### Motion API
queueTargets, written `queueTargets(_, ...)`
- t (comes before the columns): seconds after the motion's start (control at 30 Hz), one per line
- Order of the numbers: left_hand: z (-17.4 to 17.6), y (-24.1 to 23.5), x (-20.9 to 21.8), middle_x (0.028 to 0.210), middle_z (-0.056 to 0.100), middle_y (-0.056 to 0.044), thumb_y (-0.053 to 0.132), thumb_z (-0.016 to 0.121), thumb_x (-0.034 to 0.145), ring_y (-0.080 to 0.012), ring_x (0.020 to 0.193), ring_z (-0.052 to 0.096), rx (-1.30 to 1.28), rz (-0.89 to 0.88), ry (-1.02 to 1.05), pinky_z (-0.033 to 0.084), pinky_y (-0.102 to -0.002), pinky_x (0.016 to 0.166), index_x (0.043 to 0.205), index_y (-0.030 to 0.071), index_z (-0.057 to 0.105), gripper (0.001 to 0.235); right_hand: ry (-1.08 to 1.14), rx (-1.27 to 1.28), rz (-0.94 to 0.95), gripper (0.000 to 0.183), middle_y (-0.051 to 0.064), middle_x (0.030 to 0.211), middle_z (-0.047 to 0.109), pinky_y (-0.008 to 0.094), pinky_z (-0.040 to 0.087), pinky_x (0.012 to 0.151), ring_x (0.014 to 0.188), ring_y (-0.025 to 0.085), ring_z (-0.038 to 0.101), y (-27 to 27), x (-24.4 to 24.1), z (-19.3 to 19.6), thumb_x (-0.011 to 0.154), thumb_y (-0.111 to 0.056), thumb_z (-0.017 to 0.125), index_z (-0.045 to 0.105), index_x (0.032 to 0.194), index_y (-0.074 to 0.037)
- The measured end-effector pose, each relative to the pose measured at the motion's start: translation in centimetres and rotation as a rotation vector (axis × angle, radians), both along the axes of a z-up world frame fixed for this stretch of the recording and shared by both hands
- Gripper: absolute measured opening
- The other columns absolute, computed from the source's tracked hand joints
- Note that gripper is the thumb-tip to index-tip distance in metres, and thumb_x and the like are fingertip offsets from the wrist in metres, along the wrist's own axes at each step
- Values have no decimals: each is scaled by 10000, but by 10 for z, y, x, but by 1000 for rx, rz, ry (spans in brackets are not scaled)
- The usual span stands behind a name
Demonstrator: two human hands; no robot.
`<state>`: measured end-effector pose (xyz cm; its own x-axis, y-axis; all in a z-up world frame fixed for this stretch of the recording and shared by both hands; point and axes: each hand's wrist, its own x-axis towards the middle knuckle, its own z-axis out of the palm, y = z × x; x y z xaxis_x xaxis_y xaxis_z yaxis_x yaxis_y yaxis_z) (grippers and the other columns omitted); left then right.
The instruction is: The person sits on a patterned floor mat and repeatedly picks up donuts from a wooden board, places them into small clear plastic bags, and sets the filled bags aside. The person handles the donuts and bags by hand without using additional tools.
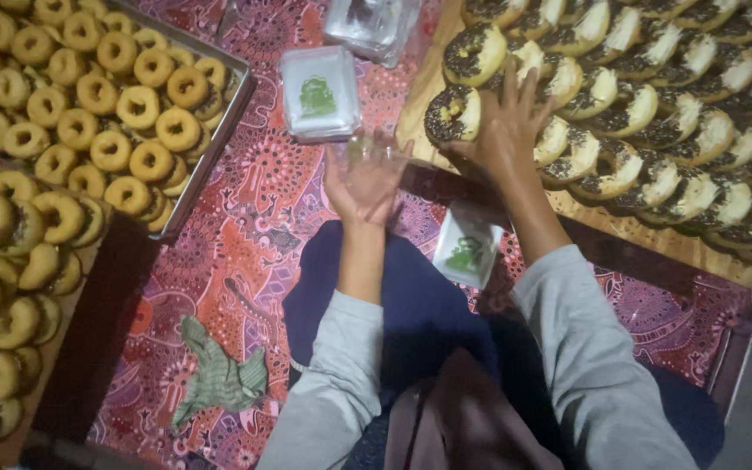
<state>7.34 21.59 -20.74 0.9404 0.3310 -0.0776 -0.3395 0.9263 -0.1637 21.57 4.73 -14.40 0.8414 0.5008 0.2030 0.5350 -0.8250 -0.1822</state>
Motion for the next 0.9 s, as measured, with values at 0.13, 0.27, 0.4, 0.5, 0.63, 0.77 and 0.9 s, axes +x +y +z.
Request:
queueTargets(0.13,-6,2,0,1187,654,-205,499,619,985,-377,1220,585,-174,39,33,316,-685,1192,1165,17,649,515,42,230,36,1001,227,1451,572,716,125,1223,1425,395,475,-17,-54,21,707,-498,952,519,1455,4)
queueTargets(0.27,-5,-12,0,1334,603,-209,503,554,1037,-381,1327,537,-99,168,-98,316,-675,1233,1274,36,617,528,346,654,109,929,211,1414,556,471,403,1174,1345,361,550,-34,-129,46,702,-404,923,512,1441,-20)
queueTargets(0.4,1,-58,-7,1463,530,-231,546,563,1018,-405,1395,466,151,155,-69,320,-658,1202,1465,94,524,636,217,664,90,809,236,1384,560,472,399,1187,1369,367,499,-24,-165,35,722,-354,923,611,1399,-39)
queueTargets(0.5,13,-72,-14,1507,472,-251,651,587,947,-450,1394,435,115,159,-9,335,-605,1170,1544,107,383,833,99,616,103,840,286,1467,495,527,332,1196,1420,401,392,-13,-166,34,698,-311,918,605,1424,-29)
queueTargets(0.63,31,-110,-45,1537,429,-155,539,683,967,-328,1375,459,470,38,200,393,-494,1174,1604,92,305,866,30,556,0,769,228,1394,573,558,292,1179,1386,417,411,-14,-167,47,769,-329,947,606,1394,-39)
queueTargets(0.77,44,-135,-88,1399,471,-141,424,810,861,-285,1281,493,1469,450,681,424,-425,1112,1506,56,356,871,19,519,65,814,163,1375,637,570,279,1200,1327,338,538,-26,-158,55,722,-279,910,586,1432,-46)
queueTargets(0.9,53,-125,-110,1241,612,-104,229,747,969,-285,1206,566,2087,298,604,433,-376,1077,1289,125,609,364,156,576,58,805,184,1407,610,484,400,1163,1332,352,556,-36,-162,34,771,-279,883,539,1461,-47)
